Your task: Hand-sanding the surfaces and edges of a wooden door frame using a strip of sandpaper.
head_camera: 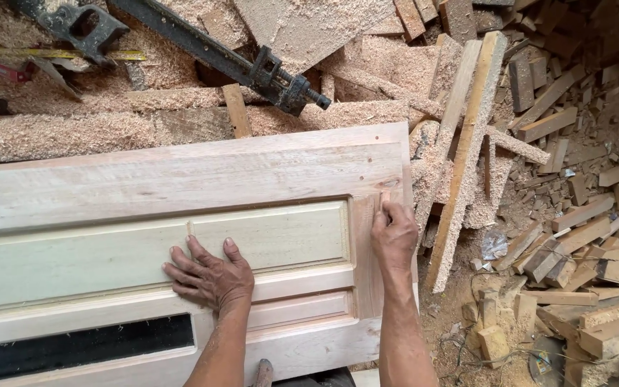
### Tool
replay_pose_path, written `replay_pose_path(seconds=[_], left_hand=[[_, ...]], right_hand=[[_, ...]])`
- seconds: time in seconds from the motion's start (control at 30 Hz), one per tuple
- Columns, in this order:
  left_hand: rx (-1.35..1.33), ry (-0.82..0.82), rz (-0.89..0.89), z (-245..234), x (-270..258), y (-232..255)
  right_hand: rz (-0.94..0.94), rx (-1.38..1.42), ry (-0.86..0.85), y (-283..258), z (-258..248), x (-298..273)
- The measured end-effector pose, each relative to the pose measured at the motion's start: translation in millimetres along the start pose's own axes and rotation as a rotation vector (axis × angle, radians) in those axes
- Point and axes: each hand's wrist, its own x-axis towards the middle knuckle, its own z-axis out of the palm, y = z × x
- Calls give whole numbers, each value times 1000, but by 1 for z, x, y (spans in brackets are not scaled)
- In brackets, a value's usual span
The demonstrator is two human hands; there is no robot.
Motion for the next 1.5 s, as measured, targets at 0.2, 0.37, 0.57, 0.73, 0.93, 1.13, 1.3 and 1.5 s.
replay_pose_path(seconds=[0.2, 0.37, 0.57, 0.73, 0.93, 1.13, 1.3, 1.5], left_hand=[[-6, 4, -3, 1, 0, 0], [-6, 1, -6, 0, 0, 2], [-21, 7, -14, 0, 1, 1], [-9, 18, -15, 0, 0, 2], [-3, 37, -4, 4, -2, -3], [-1, 57, 7, 3, 0, 2], [3, 61, 29, 0, -1, 1], [6, 83, 14, 4, 0, 0]], right_hand=[[9, 32, 70, 2, -18, 26], [22, -16, 60, -2, -9, 27], [50, -37, 8, 5, -9, 18], [12, -66, 93, 0, -9, 40], [103, -47, -43, -29, -16, 29], [60, -114, 10, 8, -6, 39], [152, -94, -136, -4, -11, 24], [497, 755, -121, -58, -46, 12]])
